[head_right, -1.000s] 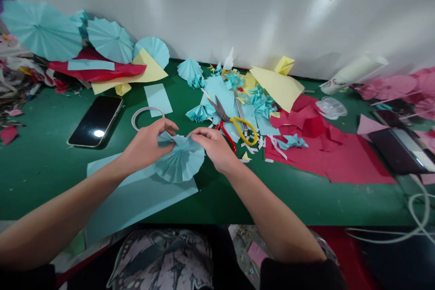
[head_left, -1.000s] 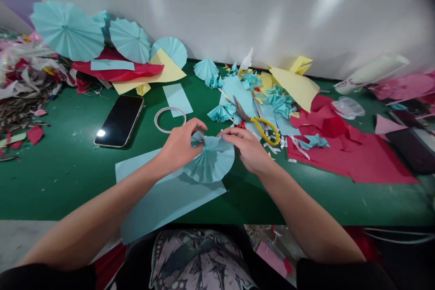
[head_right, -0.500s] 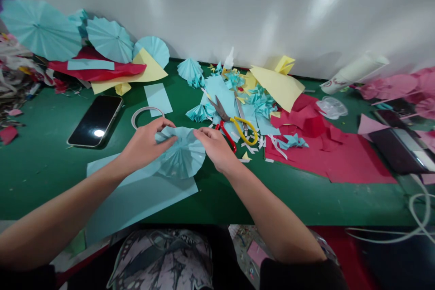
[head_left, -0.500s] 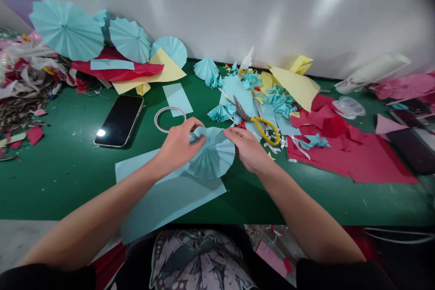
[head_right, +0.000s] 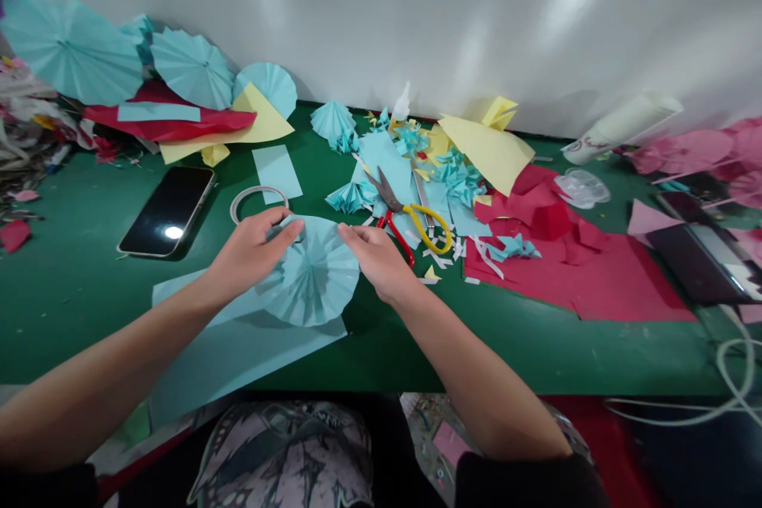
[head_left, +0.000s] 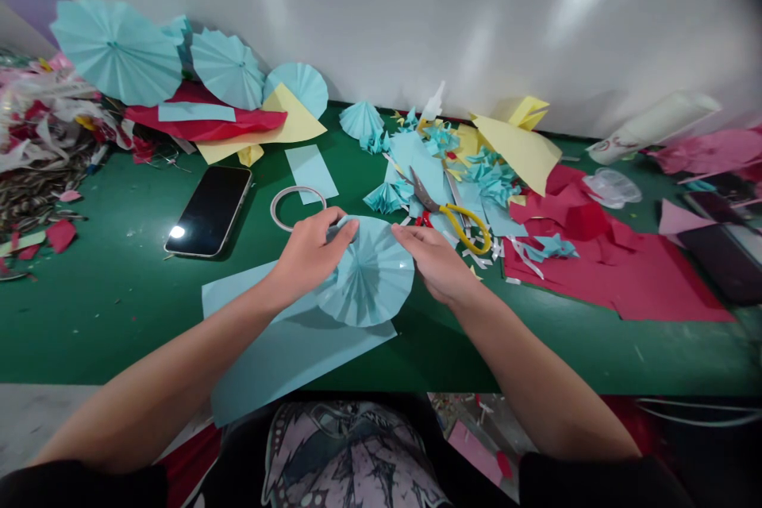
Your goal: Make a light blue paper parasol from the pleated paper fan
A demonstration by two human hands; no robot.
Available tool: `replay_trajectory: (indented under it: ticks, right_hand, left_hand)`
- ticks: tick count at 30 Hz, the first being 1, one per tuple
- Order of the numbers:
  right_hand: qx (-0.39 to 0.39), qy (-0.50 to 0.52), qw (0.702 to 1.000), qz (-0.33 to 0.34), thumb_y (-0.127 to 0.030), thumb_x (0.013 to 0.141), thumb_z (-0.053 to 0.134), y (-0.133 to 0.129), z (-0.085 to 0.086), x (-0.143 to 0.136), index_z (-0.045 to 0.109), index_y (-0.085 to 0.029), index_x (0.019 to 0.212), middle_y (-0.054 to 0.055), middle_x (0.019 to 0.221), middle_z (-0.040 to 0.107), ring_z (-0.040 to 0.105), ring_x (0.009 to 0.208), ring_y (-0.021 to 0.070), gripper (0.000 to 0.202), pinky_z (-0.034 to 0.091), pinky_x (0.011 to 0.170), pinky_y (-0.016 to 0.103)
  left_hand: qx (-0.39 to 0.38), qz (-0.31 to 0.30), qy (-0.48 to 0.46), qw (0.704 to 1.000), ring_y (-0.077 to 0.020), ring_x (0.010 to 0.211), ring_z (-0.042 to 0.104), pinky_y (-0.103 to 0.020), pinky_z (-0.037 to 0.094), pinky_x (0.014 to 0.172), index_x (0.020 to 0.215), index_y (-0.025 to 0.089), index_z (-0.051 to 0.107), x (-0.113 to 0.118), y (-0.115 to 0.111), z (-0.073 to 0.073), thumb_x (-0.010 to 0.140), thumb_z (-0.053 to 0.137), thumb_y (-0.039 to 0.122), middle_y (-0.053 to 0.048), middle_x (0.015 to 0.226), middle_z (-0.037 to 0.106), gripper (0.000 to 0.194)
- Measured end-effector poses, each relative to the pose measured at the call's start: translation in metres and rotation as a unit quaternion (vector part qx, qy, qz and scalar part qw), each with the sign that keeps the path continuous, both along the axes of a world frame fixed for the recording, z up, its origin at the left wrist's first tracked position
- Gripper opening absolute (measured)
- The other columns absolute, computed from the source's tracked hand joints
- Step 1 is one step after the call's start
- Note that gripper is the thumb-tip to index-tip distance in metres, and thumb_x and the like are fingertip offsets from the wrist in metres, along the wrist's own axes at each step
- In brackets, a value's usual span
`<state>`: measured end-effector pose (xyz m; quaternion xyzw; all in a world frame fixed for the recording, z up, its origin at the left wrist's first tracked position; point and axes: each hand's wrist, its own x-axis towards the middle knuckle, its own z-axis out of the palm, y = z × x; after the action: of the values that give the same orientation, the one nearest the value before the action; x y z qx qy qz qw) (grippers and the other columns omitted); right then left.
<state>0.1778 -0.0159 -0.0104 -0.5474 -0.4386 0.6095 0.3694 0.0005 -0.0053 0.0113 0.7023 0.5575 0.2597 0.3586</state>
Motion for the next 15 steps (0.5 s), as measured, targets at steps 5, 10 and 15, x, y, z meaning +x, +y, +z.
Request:
replay_trajectory:
  ticks: [5,10,15]
  right_hand:
    - [-0.029,0.052,0.998,-0.001,-0.051,0.07,0.061,-0.0006,0.0005,-0.0006,0.065,-0.017,0.064,0.0,0.055,0.06,0.055,0.056,0.0114,0.035,0.04,0.055,0.025]
    - [-0.057,0.093,0.994,0.011,-0.051,0.068,0.064,-0.0013,0.0032,-0.0016,0.064,-0.016,0.061,0.0,0.054,0.06,0.056,0.055,0.0109,0.035,0.043,0.057,0.025]
    - [-0.029,0.068,0.997,-0.001,-0.052,0.068,0.063,-0.0018,0.0058,-0.002,0.063,-0.017,0.059,0.0,0.054,0.059,0.054,0.053,0.0097,0.036,0.042,0.053,0.024]
  left_hand:
    - [-0.015,0.01,-0.022,1.0,-0.0092,0.052,0.041,-0.022,0.03,0.05,0.069,0.018,0.048,-0.0004,0.0,0.0019,0.085,0.042,0.035,0.003,0.06,0.047,0.025]
    - [-0.02,0.018,-0.048,0.998,-0.0091,0.055,0.043,-0.021,0.032,0.051,0.072,0.017,0.051,-0.0007,0.0009,0.0038,0.084,0.045,0.034,0.002,0.065,0.049,0.021]
    - [-0.07,0.031,-0.128,0.989,-0.0086,0.053,0.043,-0.02,0.033,0.049,0.071,0.017,0.052,-0.001,0.0028,-0.0008,0.081,0.05,0.038,0.002,0.062,0.048,0.023]
